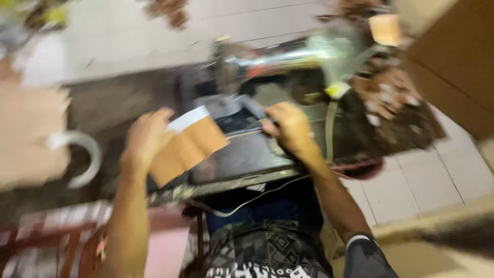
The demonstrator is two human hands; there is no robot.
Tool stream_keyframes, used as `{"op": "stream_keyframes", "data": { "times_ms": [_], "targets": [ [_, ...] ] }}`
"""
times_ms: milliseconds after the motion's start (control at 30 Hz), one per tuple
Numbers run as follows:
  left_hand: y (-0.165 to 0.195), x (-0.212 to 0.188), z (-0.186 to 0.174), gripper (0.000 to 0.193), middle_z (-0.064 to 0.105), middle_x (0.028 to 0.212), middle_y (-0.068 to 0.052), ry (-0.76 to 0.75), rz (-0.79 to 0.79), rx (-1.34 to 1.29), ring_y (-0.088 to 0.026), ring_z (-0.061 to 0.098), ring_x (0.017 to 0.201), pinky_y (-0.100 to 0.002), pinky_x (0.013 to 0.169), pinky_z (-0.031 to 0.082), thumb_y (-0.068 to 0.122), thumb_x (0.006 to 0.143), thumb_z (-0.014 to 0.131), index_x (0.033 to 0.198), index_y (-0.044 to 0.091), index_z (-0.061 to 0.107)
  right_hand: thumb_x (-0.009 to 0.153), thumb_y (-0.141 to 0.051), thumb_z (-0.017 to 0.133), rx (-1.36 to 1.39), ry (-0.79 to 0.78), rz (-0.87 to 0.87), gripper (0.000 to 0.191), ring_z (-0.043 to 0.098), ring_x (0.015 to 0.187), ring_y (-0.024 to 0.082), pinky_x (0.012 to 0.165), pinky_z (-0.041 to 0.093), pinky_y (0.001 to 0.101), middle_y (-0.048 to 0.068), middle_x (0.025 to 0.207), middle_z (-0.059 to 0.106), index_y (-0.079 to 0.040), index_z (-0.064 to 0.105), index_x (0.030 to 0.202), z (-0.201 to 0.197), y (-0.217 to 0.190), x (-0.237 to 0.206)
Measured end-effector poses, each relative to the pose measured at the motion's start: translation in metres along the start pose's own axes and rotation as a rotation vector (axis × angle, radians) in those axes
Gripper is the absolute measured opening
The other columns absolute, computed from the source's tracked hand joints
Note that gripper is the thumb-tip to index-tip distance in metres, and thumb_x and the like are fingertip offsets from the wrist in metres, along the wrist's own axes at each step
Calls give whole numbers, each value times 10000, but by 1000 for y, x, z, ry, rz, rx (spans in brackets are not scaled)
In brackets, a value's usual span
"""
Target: The person sews multiple beige rectangular material pieces together using a sewing machine, then stacks the sewn pieces. The person then sits on the floor and uses scissors to trim the edges of the stacked material.
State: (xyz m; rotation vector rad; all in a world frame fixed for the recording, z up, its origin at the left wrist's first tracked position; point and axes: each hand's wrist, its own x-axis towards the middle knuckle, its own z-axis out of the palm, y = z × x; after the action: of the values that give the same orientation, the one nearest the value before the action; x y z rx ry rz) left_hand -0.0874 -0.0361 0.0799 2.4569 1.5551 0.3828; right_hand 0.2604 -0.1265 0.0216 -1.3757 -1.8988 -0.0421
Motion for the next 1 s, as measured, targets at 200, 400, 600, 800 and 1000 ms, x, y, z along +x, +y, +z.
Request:
{"op": "stream_keyframes", "data": {
  "times_ms": [200, 400, 600, 800, 1000],
  "targets": [
    [-36, -60, 5, 239, 739, 1014, -139, 477, -132, -286, -308, 721, 932, -410, 809, 561, 165, 949, 750, 1147, 50, 684, 890, -137, 831, -7, 65, -74, 258, 648, 961, 333, 829, 536, 422, 142, 1049, 681, -36, 724, 1102, -6, -26, 7],
    [-78, -112, -26, 336, 703, 1020, -179, 779, -189, 242, -386, 680, 918, -468, 803, 528, 173, 831, 786, 1084, 2, 646, 907, -52, 804, 160, 2, -81, 171, 689, 945, 286, 834, 556, 374, 118, 1024, 707, -48, 739, 1064, 3, -79, 4],
    [-93, -126, -19, 228, 737, 1085, -127, 696, -313, -207, -290, 720, 949, -417, 803, 574, 148, 1007, 698, 1213, 62, 652, 863, -29, 799, 278, -108, -122, 175, 708, 899, 264, 783, 572, 352, 119, 1015, 735, -33, 750, 1031, 30, -129, 12],
    [-42, -137, 2, 185, 780, 1066, -100, 591, -115, -1249, -188, 616, 838, -382, 753, 505, 158, 991, 682, 1146, 65, 644, 983, -103, 660, 657, -391, 59, 160, 746, 858, 138, 743, 598, 293, 63, 988, 779, -43, 765, 1088, 61, -150, 1],
    [-9, -138, 38, 131, 538, 1374, -109, 135, 476, -1345, -304, 521, 1431, -531, 1235, 427, 75, 1006, 713, 935, 79, 603, 1012, -160, 651, 1102, -513, 702, 217, 589, 634, 106, 564, 484, 255, 60, 776, 688, 15, 779, 1021, 94, -149, -18]
  ]
}}
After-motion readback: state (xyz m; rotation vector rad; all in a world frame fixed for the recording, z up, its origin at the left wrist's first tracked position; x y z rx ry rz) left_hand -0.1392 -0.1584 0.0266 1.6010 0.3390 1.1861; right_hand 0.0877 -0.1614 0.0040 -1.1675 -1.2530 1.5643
